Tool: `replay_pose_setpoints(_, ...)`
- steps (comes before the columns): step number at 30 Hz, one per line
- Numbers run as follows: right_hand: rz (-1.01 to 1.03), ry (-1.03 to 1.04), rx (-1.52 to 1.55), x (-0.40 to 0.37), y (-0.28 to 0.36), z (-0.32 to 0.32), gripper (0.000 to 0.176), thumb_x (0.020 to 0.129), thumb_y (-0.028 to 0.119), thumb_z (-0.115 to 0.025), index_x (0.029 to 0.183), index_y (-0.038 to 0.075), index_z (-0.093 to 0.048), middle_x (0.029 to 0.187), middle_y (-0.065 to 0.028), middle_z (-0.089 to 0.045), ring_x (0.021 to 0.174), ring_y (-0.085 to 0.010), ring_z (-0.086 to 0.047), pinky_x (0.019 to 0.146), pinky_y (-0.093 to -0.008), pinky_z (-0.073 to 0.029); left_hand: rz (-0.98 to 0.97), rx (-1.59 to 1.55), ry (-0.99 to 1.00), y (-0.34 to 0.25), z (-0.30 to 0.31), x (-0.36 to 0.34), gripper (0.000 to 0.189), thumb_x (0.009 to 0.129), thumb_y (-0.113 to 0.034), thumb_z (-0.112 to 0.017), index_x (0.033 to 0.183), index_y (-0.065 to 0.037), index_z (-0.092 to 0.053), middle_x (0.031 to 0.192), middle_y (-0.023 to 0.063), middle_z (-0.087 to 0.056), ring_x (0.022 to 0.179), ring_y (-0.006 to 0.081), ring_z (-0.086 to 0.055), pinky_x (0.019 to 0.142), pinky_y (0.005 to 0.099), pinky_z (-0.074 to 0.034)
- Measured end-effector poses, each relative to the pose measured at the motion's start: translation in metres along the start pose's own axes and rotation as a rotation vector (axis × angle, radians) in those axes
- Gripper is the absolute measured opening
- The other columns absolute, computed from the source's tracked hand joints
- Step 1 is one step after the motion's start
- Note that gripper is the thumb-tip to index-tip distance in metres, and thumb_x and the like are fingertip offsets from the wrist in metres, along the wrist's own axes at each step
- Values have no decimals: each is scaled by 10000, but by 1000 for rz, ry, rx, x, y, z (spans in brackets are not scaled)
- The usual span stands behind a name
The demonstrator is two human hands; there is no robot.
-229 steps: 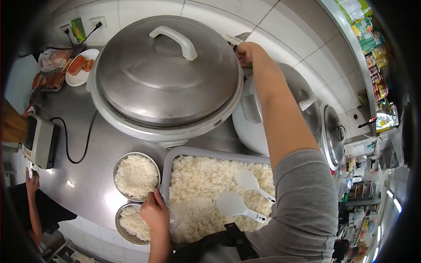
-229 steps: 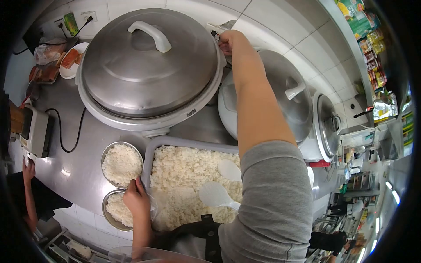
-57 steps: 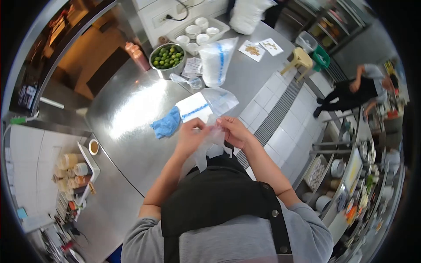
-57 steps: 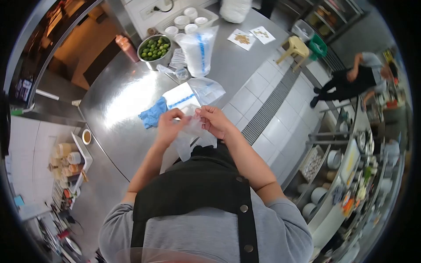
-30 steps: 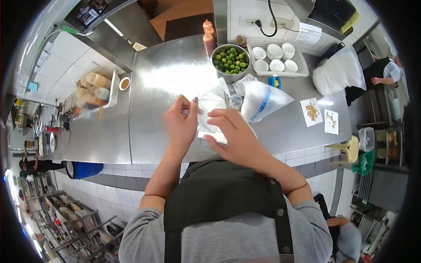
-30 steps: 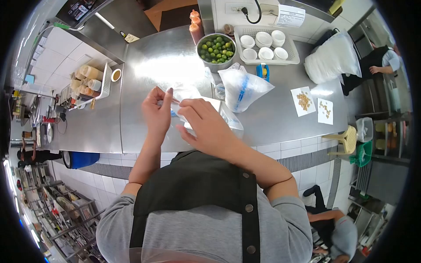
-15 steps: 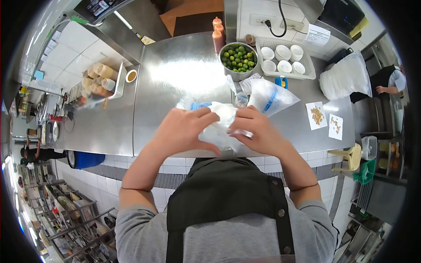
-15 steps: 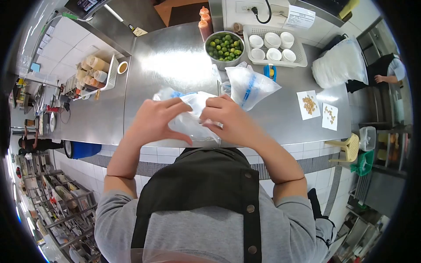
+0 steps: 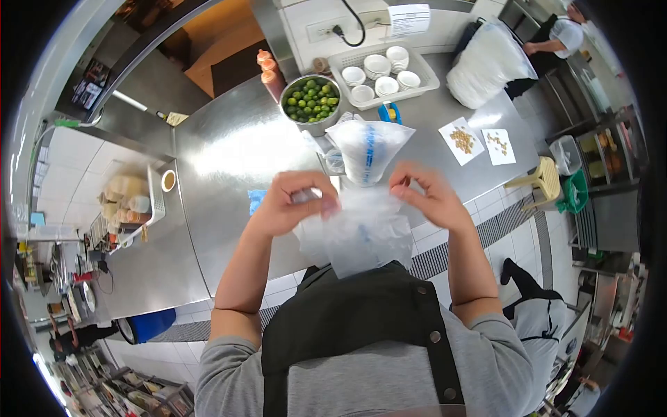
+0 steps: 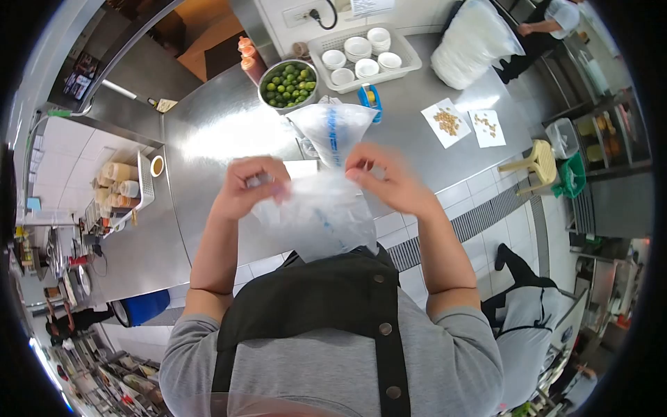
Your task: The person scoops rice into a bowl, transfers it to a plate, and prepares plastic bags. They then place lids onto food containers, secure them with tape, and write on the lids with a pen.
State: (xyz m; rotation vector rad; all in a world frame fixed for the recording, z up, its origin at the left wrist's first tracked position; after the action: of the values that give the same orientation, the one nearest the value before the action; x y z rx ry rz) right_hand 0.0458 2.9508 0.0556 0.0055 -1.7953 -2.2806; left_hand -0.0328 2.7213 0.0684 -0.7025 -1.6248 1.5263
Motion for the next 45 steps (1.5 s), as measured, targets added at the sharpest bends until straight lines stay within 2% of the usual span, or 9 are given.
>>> replay_pose_setpoints(10,-48,-699,-288,37,-22,25,55,905,19,-660,927,-6,-617,855,-84,-603,725,-151,-584,657,-290,-467,-248,585,-797,41,15,67,79,885,-52,-707,938,1,-682,857,60,-577,768,153,-592,703,280,-472)
replay_pose_setpoints(17,-236,-444,46,44,-119,29,99,929,57,-593,995,1,-641,960,-179,-675,817,-289,-666,742,-378,-513,575,6,-429,94,32,80,92,978,-186,-631,971,-109,-681,790,-63,-589,722,27,-536,569,241,-425)
replay_pose_setpoints(21,-388,-595,-129,55,-183,7,136,930,38,-569,1032,-14,-642,930,-164,-685,866,-283,-666,785,-383,-512,514,-161,-512,164,40,77,129,929,-115,-600,1008,-55,-684,802,15,-620,725,126,-554,633,308,-454)
replay_pose_setpoints(24,-148,-583,-224,52,-210,-3,161,932,12,-544,1058,-18,-641,949,-146,-690,908,-270,-661,818,-388,-509,422,286,-630,160,20,65,339,836,-33,-578,1161,17,-656,996,188,-735,904,282,-701,802,360,-523)
replay_pose_setpoints(27,-504,-522,44,41,-201,-16,181,927,-14,-524,1070,-16,-634,983,-162,-682,968,-283,-649,855,-392,-498,251,414,-687,209,13,54,308,859,-66,-575,1144,27,-641,1052,229,-701,980,388,-675,844,419,-519)
replay_pose_setpoints(36,-208,-728,36,31,-249,-34,97,953,23,-513,988,-14,-596,932,-162,-670,876,-279,-644,837,-388,-496,238,158,-670,245,9,53,303,878,-58,-565,1161,34,-623,1103,215,-665,1012,349,-662,867,405,-512)
replay_pose_setpoints(39,-371,-717,66,31,-266,-37,96,972,65,-509,957,0,-578,907,-145,-663,880,-263,-643,816,-375,-494,561,198,-551,225,15,53,314,892,-69,-570,1184,35,-621,1145,185,-660,1056,281,-657,886,374,-502)
replay_pose_setpoints(42,-662,-538,248,29,-281,-31,127,989,117,-497,996,20,-579,1007,-129,-647,940,-229,-625,832,-361,-477,485,835,-557,224,22,47,363,911,-162,-634,1213,38,-618,1142,170,-666,1054,240,-644,890,361,-497)
replay_pose_setpoints(45,-379,-713,-41,19,-230,-2,239,993,184,-498,1162,30,-568,1173,-129,-587,1056,-202,-584,891,-347,-455,91,210,-820,209,21,37,500,883,-272,-711,1251,34,-567,1129,180,-633,1038,290,-622,872,390,-505)
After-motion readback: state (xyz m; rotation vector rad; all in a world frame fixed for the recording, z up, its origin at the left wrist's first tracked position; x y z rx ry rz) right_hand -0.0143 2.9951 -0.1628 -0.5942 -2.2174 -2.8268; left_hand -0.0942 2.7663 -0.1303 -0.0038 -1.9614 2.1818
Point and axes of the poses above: each hand's wrist, its own x-axis towards the middle knuckle, its own z-axis out of the back of the hand, y = z × x, the point moved 5 cm from there along x, towards the middle knuckle
